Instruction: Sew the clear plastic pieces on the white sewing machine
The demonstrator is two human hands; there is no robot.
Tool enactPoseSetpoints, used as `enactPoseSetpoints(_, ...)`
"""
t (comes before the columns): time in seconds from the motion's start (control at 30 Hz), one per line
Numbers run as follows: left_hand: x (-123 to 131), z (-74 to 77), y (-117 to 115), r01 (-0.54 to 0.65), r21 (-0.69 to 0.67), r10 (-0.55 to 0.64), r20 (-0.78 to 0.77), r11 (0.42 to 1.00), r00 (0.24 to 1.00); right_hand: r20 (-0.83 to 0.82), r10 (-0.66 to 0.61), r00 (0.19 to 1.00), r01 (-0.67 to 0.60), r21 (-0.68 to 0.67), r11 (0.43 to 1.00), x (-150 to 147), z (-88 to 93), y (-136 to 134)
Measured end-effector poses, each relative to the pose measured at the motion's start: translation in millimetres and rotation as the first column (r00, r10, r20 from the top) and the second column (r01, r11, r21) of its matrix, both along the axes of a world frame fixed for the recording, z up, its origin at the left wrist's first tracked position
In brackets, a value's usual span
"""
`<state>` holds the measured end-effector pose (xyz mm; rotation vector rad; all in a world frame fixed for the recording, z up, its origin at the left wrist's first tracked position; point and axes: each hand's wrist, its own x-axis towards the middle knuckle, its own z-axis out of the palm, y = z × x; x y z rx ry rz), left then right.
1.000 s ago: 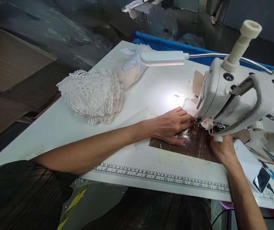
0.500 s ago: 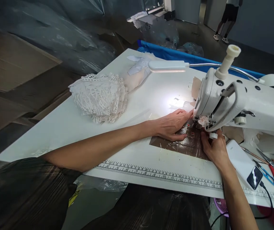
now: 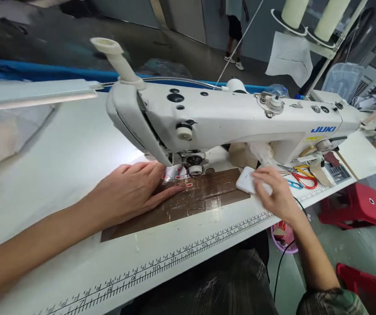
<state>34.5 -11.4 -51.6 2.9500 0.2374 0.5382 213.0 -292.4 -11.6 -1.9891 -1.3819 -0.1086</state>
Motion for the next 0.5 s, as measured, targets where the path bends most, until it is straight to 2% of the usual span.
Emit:
enactPoseSetpoints(0.07,-0.7,-0.7,7.7,0.050,-0.033,-0.049,0.015,0.998,0.999,0.043,-0.146,0.988,0.149,-0.074,0.986,25.3,-2.2,-23.5)
enactPoseSetpoints(0.1,-1.3,-1.2,12.9,0.074,-0.052,-0.073,0.012,0.996,0.997,0.056,-0.193,0.980,0.199,-0.155,0.968,37.2,-4.3,-33.4)
enactPoseSetpoints(0.17,-3.0,-1.6,23.5,0.113,-0.078,-0.114,0.002,0.991,0.994,0.088,-0.215,0.973,0.232,-0.314,0.920,57.4,-10.4,-48.8)
enactPoseSetpoints(0.23,-5.3,-1.3,31.0,0.129,-0.090,-0.131,-0.016,0.987,0.991,0.119,-0.182,0.976,0.215,-0.400,0.891,72.1,-18.9,-59.0)
enactPoseSetpoints(0.33,-7.2,-1.7,33.4,0.083,-0.101,-0.088,-0.042,0.991,0.995,0.184,-0.137,0.973,0.200,-0.384,0.901,85.6,-32.3,-66.9)
enactPoseSetpoints(0.4,-7.4,-3.3,31.8,0.047,-0.053,-0.050,-0.058,0.998,0.997,0.226,-0.108,0.968,0.187,-0.363,0.913,87.9,-35.0,-68.2)
enactPoseSetpoints(0.47,-8.4,-4.5,29.5,0.011,0.030,-0.009,-0.063,0.999,0.998,0.277,-0.143,0.950,0.230,-0.314,0.921,81.9,-27.4,-68.2)
enactPoseSetpoints(0.5,-9.8,-4.5,27.9,-0.003,0.067,0.008,-0.068,0.998,0.998,0.302,-0.212,0.929,0.300,-0.283,0.911,75.2,-19.7,-68.2)
